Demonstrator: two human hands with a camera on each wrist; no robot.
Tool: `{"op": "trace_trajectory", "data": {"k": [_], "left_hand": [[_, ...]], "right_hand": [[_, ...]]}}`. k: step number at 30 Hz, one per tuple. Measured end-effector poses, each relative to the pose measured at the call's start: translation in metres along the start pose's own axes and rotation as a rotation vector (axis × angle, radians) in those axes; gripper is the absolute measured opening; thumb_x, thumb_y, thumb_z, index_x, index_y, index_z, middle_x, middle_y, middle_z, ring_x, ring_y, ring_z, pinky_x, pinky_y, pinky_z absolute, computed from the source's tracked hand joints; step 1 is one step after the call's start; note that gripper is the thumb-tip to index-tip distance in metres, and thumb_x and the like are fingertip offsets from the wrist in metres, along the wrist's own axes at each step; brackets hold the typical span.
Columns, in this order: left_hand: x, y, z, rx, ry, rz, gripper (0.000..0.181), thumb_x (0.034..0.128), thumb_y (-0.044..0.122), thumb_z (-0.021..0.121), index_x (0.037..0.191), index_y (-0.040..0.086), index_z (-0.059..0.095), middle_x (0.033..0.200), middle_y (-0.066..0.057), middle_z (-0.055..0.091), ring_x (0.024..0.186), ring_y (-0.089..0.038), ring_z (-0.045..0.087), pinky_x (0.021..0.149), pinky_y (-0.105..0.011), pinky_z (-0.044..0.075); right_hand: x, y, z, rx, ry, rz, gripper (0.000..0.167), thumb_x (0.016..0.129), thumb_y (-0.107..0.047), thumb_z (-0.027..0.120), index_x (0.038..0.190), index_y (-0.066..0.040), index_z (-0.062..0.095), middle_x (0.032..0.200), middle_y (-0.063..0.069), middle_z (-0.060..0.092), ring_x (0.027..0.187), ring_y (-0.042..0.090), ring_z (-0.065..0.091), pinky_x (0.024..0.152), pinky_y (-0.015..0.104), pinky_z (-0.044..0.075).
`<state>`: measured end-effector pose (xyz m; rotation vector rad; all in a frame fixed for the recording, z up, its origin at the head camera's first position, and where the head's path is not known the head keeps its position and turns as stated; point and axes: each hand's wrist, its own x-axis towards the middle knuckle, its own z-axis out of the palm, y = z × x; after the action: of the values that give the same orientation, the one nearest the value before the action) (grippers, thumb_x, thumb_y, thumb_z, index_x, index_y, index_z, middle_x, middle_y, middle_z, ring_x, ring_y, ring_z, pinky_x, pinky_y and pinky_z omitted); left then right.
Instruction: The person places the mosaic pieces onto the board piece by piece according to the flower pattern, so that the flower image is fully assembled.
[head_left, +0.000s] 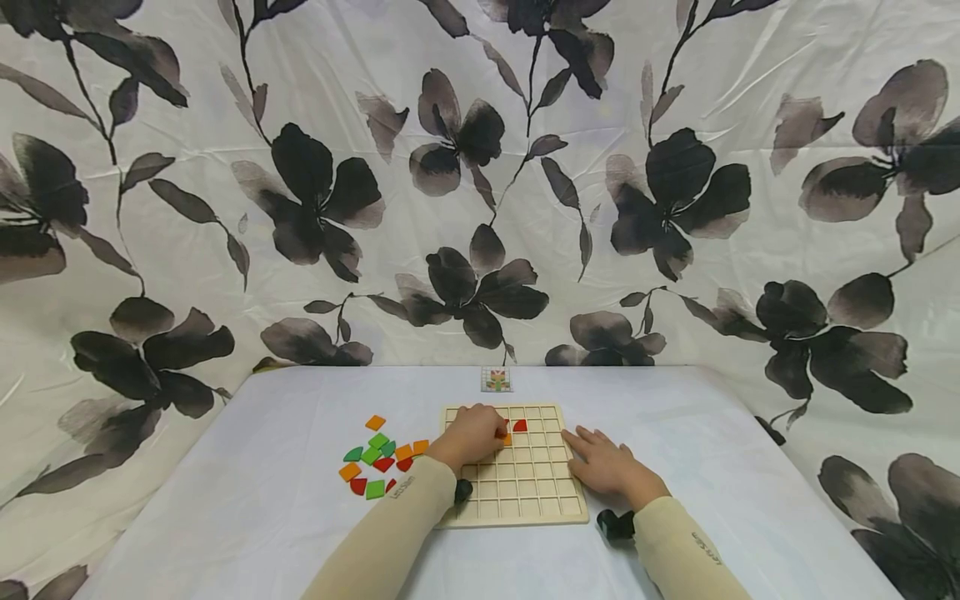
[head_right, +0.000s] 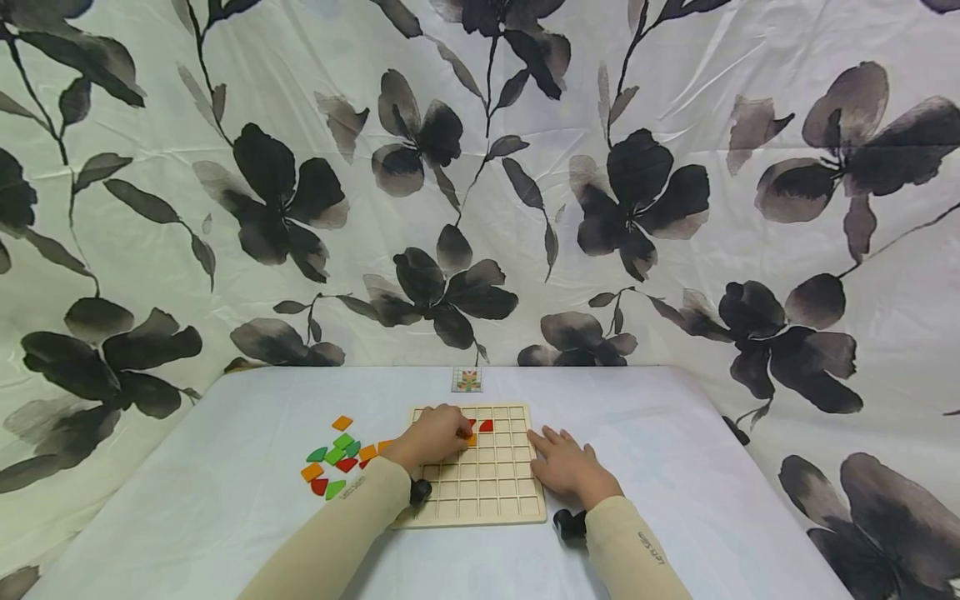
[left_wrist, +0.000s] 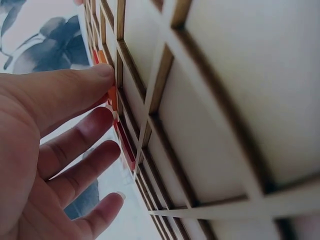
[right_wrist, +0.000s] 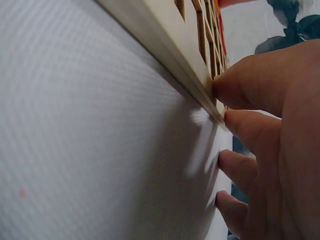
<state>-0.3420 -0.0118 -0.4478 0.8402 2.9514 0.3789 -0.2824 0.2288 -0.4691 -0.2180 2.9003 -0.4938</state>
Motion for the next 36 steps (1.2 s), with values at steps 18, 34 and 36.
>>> {"op": "trace_trajectory", "data": {"k": [18, 34, 36], "left_hand": [[-0.022, -0.034, -0.019, -0.013, 0.082, -0.114, 0.02, 0.0906, 0.021, 0.065, 0.108, 0.013, 0.073, 0.105, -0.003, 0.069, 0.103, -0.025, 0.061, 0.092, -0.049, 0.041], [-0.057, -0.11, -0.042, 0.093, 0.2, -0.378, 0.035, 0.0884, 0.033, 0.067, 0.115, 0.011, 0.068, 0.107, -0.01, 0.07, 0.099, -0.031, 0.061, 0.088, -0.054, 0.045], [-0.061, -0.117, -0.043, 0.095, 0.186, -0.411, 0.036, 0.0882, 0.032, 0.067, 0.116, 0.009, 0.068, 0.11, -0.011, 0.069, 0.1, -0.033, 0.06, 0.089, -0.054, 0.044]], "right_hand": [[-0.002, -0.001, 0.001, 0.004, 0.002, 0.018, 0.055, 0.098, -0.033, 0.045, 0.15, -0.018, 0.036, 0.158, 0.013, 0.029, 0.145, 0.043, 0.022, 0.108, 0.072, 0.015], [-0.004, -0.004, -0.001, 0.002, 0.007, 0.009, 0.054, 0.098, -0.032, 0.045, 0.15, -0.017, 0.036, 0.157, 0.014, 0.03, 0.145, 0.044, 0.022, 0.108, 0.072, 0.015], [-0.004, -0.003, 0.0, 0.004, 0.004, 0.013, 0.054, 0.098, -0.032, 0.045, 0.15, -0.018, 0.036, 0.158, 0.014, 0.029, 0.145, 0.043, 0.022, 0.109, 0.072, 0.014]]}}
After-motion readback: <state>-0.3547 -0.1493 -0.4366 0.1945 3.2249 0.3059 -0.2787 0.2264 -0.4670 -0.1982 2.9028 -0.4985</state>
